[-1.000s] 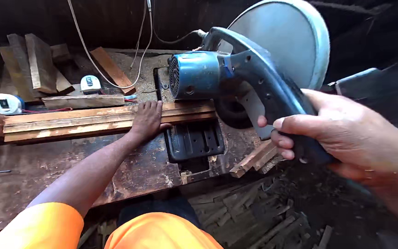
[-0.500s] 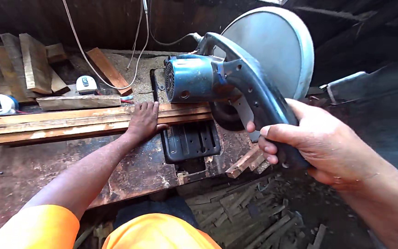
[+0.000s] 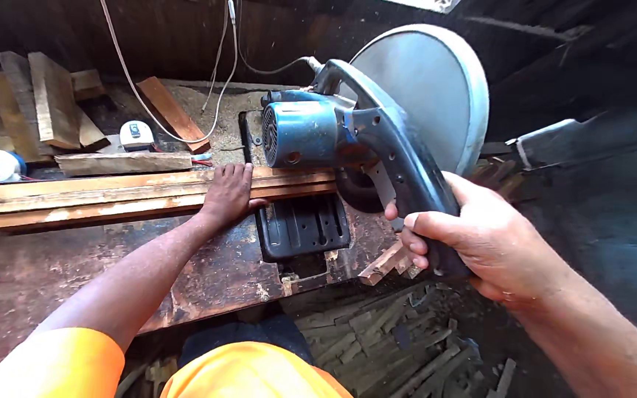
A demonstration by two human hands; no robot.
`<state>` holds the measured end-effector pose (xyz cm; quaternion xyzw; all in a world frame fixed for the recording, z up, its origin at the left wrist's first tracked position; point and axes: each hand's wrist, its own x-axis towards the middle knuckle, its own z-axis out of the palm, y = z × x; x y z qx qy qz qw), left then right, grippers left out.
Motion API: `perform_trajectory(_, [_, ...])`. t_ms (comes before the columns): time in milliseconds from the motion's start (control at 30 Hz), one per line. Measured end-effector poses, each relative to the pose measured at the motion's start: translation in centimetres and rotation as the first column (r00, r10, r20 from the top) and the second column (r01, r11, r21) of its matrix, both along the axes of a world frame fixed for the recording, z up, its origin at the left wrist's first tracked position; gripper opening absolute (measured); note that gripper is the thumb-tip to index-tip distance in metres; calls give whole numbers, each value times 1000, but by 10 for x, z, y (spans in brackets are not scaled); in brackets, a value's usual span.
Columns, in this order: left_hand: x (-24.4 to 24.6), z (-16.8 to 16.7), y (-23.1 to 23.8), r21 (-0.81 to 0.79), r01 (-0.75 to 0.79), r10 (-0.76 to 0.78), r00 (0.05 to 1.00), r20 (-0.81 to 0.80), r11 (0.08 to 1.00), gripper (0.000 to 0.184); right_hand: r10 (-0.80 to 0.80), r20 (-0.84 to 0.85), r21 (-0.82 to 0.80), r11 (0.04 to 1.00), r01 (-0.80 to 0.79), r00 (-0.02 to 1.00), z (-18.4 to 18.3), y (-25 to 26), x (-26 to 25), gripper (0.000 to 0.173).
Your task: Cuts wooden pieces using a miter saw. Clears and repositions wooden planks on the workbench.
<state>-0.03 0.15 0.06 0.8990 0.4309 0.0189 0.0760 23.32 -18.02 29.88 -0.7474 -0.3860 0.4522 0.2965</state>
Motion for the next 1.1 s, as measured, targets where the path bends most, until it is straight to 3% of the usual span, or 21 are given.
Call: perform_trajectory(1100, [-1, -1, -1, 26, 2, -2, 1000, 17, 1000, 103, -33, -53, 43, 998, 35, 998, -24, -17, -3, 52])
